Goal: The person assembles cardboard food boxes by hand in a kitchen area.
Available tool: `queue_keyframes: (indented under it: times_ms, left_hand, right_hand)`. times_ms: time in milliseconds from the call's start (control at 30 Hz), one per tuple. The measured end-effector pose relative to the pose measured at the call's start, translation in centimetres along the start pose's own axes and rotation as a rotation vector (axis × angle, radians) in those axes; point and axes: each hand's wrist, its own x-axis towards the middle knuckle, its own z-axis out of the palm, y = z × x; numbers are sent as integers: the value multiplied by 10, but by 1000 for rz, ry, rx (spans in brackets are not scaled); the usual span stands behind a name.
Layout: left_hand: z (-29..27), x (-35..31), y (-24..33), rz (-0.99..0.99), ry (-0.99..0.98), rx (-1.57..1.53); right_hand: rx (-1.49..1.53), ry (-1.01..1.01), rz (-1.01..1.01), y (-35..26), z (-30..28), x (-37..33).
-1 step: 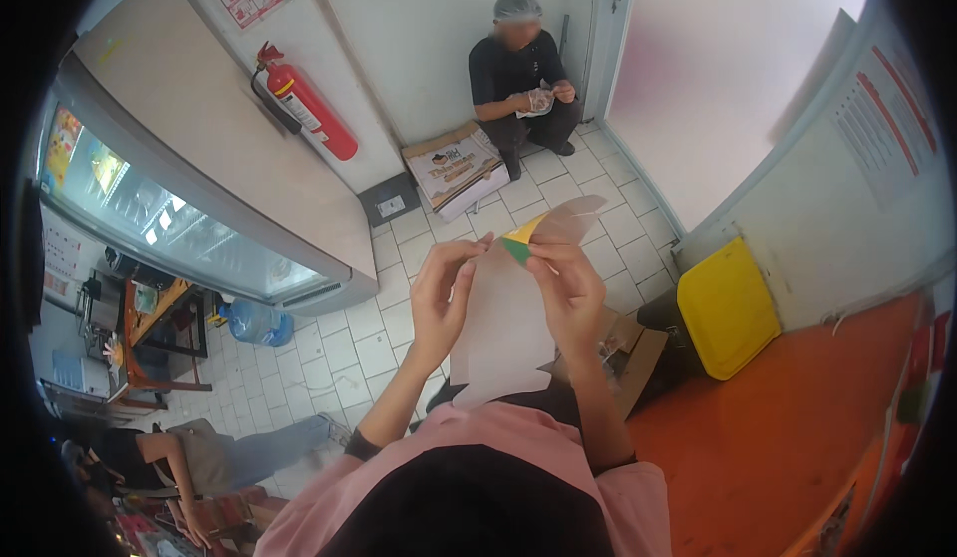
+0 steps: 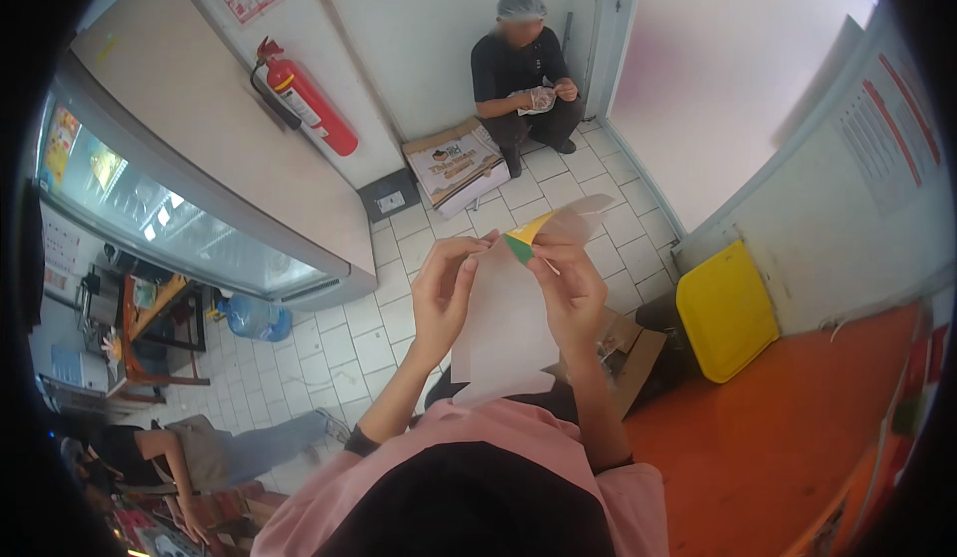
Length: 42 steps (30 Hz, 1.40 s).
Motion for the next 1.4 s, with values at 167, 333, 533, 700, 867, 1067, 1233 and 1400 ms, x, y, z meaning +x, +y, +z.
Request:
queue_keyframes:
  times_ms: [167,333,533,700,867,1067,1233,1400]
  left_hand:
    - [13,40,-20,-133,-57,-253]
    - [11,75,-55,-207,-1,-297]
    - [6,130,-105,-309,-53,-389]
    - [32,199,-129,-303,-246,-565]
    - [82,228,-181,74,-452,-374]
    - [129,246,-118,-12,-846,-274]
    - [165,196,-102,-165,-1264,-549]
    - [178,157,-77,-193,-1637,-636]
  right_hand:
    - [21,-43,-16,33,-13,31]
    - [-6,-22,-16,64,-5,69]
    - [-30,28,43,102,11,119]
    - [-97,215,-87,126,-1,153]
    - [-203,440,-63,113,-26,161]
    - [-297,709,-247,89,-46,141]
    - [-436,986,-347,57,-32,72]
    - [-660,1268,-378,40,-7,23]
